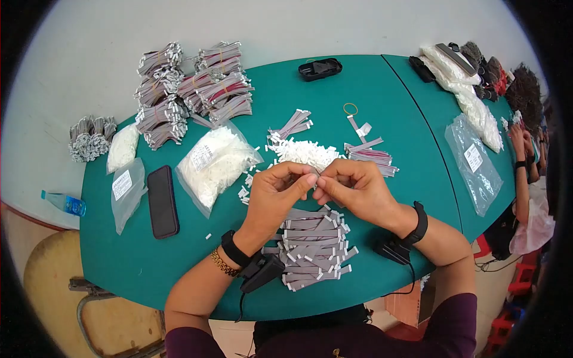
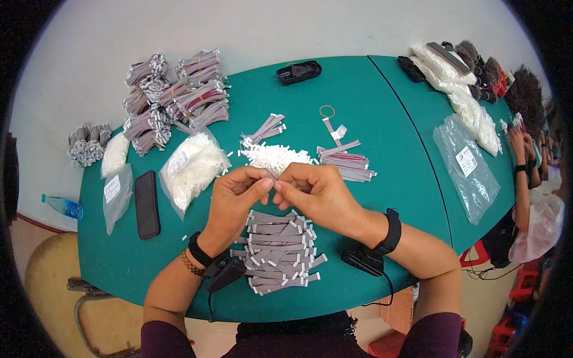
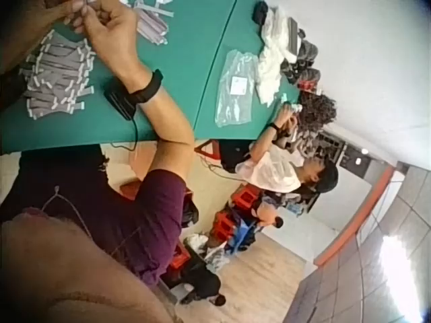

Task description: Manual assembly of white plastic connectors onto grey ribbon cables at a workbench.

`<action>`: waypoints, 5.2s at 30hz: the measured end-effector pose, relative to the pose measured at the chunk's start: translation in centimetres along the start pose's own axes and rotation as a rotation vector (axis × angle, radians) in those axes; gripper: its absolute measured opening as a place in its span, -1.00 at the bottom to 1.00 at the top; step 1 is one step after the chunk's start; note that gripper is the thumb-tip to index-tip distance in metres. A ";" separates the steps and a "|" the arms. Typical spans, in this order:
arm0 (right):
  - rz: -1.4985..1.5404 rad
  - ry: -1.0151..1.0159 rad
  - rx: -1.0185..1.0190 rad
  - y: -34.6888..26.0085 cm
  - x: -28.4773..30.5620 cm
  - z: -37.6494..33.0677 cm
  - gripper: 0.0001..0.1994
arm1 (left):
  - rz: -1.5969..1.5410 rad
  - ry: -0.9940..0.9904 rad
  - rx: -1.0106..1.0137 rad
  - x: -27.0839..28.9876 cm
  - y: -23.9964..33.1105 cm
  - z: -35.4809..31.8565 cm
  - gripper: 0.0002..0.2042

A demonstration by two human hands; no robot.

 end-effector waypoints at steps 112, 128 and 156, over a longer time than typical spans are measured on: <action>0.113 -0.008 -0.015 0.0 -0.5 -0.2 -0.82 | -0.112 0.015 0.053 -0.2 0.3 -0.4 -0.89; 0.046 -0.008 -0.018 -0.4 -0.4 -0.2 -0.83 | -0.068 0.048 0.045 -0.3 0.4 -0.5 -0.90; 0.091 -0.001 -0.068 -0.2 -0.2 0.2 -0.85 | 0.049 0.049 0.014 -0.1 0.5 -0.3 -0.90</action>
Point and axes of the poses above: each hand's wrist, its own z-axis towards the middle knuckle, its own x-axis out of the back of the hand, y = z × x, the point moved 2 cm from there along z, towards the middle knuckle, and after that the axes turned 11 degrees about z, right-handed, at the moved point
